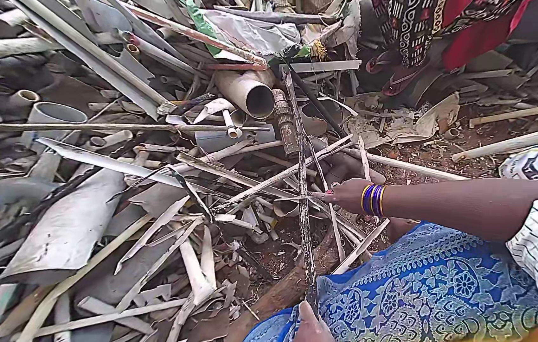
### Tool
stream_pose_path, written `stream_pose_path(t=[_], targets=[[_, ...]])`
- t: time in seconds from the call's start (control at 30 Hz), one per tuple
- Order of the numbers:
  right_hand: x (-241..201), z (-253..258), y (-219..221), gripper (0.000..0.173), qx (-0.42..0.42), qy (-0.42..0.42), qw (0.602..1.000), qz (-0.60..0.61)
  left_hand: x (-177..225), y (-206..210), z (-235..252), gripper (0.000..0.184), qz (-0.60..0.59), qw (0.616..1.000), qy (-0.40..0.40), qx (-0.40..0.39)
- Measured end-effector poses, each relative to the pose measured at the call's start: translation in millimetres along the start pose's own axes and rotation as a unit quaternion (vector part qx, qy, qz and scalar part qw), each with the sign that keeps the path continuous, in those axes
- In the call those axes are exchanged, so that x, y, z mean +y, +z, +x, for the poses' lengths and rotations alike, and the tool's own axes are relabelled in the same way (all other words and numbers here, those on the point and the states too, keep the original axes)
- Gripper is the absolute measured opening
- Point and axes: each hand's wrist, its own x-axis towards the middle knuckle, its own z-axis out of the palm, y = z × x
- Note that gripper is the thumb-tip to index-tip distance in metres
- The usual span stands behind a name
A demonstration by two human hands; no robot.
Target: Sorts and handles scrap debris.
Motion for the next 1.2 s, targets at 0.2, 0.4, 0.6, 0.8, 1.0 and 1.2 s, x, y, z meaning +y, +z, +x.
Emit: stream_pose_path(t=[0.2,0.4,0.6,0.8,1.0,1.2], targets=[[30,22,-1,0.074,0.057,0.108,0.991,0.062,3,-4,-5,0.044,0.006,1.000,0.008,0.004],[-64,-46,22,0.076,-0.050,-0.125,0.991,-0.014,5,1,-9,0.043,0.023,1.000,-0.007,0.005],[-20,-27,9,0.074,-0.006,0.057,0.997,0.052,9,9,-10,0.046,0.057,0.998,0.020,0.003],[-60,-66,25,0.071,-0.055,-0.081,0.994,-0.051,19,10,-17,0.044,0.079,0.997,0.015,-0.003],[-69,-68,36,0.080,-0.023,-0.018,1.000,0.009,22,11,-19,0.044,0.077,0.997,0.016,0.000],[-26,-65,47,0.078,0.023,-0.051,0.997,-0.048,21,13,-23,0.044,0.075,0.996,0.031,0.022]])
